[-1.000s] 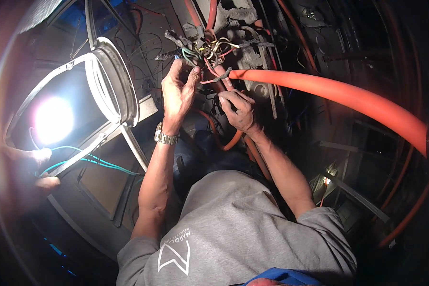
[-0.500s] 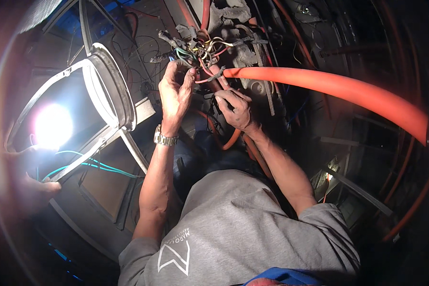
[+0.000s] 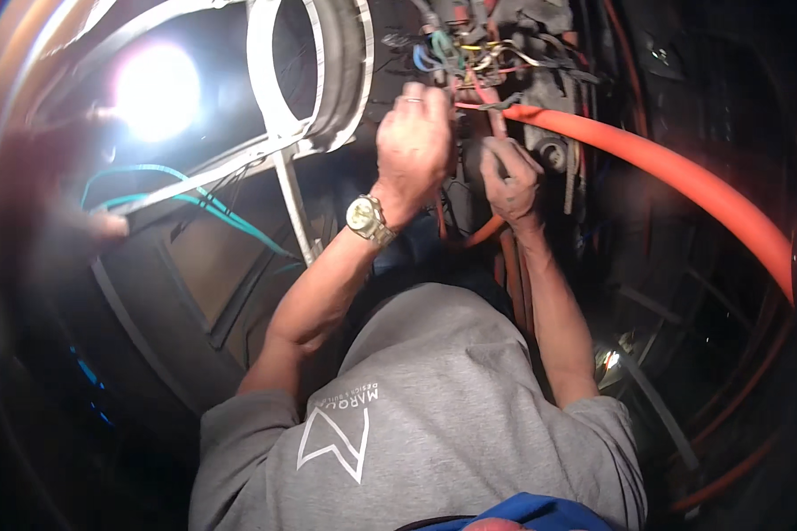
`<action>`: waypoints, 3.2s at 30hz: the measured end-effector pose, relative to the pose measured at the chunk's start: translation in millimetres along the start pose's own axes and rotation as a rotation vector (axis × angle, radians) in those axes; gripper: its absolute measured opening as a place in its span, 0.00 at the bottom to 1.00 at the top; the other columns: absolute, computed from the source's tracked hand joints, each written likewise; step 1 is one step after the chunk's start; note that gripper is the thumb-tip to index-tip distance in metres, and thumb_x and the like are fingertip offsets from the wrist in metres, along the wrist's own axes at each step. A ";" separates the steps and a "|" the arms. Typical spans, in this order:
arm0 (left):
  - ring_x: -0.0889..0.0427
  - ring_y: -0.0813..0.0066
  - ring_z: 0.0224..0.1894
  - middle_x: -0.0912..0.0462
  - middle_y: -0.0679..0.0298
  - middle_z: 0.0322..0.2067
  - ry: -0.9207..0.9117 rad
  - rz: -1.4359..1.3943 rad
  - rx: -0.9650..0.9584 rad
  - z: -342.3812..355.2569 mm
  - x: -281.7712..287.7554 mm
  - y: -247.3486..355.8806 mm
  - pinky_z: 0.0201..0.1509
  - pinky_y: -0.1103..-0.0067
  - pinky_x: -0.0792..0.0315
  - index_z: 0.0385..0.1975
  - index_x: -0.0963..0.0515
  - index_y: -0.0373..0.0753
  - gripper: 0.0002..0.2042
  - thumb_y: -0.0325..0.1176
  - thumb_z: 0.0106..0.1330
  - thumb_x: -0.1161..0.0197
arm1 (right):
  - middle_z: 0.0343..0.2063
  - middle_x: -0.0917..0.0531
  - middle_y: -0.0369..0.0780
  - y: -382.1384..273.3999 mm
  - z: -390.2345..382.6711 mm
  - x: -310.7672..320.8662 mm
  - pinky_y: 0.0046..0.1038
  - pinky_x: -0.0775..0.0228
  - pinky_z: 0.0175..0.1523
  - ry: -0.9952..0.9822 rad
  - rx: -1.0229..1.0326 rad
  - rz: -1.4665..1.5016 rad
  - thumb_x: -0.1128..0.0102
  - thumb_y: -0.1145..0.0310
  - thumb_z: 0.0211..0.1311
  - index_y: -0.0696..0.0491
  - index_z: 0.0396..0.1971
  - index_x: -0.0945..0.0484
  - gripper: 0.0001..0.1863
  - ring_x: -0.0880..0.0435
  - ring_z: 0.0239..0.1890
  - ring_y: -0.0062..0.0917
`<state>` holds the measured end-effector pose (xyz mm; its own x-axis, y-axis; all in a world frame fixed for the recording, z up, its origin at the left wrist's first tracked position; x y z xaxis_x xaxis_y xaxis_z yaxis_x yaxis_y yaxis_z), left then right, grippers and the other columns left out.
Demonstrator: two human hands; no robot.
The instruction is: The person connects colored electrical wires within a junction area by hand. They sort through a cluster of wires, align the ends, and manipulate them to establish connections while another worker holds a portable work light to illuminate the utility space.
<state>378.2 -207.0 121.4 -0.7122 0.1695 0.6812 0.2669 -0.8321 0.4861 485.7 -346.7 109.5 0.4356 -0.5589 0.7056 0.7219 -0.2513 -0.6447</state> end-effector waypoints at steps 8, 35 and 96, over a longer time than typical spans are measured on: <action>0.19 0.63 0.44 0.19 0.55 0.44 -0.659 0.409 -0.255 -47.9 -34.9 30.6 0.42 0.70 0.27 0.49 0.20 0.36 0.17 0.38 0.65 0.35 | 0.37 0.12 0.48 13.5 -8.4 -8.6 0.37 0.20 0.47 -0.043 -0.032 0.018 0.35 0.78 0.67 0.58 0.44 0.14 0.08 0.11 0.39 0.43; 0.17 0.63 0.46 0.16 0.58 0.42 -0.909 0.292 -0.228 -74.9 -60.4 24.3 0.45 0.70 0.28 0.54 0.19 0.36 0.18 0.36 0.67 0.36 | 0.35 0.12 0.46 10.9 -5.0 -6.8 0.36 0.19 0.46 -0.018 -0.022 0.050 0.35 0.78 0.69 0.58 0.42 0.14 0.06 0.11 0.39 0.43; 0.12 0.44 0.49 0.12 0.43 0.44 -1.146 -0.007 -0.006 -163.9 -140.2 -92.8 0.52 0.55 0.18 0.51 0.20 0.34 0.13 0.35 0.79 0.48 | 0.35 0.13 0.48 16.7 -10.1 -9.3 0.39 0.20 0.46 0.010 0.065 0.156 0.36 0.78 0.66 0.60 0.38 0.17 0.04 0.12 0.40 0.46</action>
<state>346.9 -240.1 -109.0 0.2972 0.5528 0.7785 0.2599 -0.8314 0.4912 488.2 -353.8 89.2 0.5399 -0.5949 0.5955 0.6795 -0.1096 -0.7255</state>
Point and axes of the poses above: each hand's wrist, its own z-axis towards the middle knuckle, its own x-axis out of the back of the hand, y = z × x, the point moved 8 cm from there along z, towards the middle knuckle
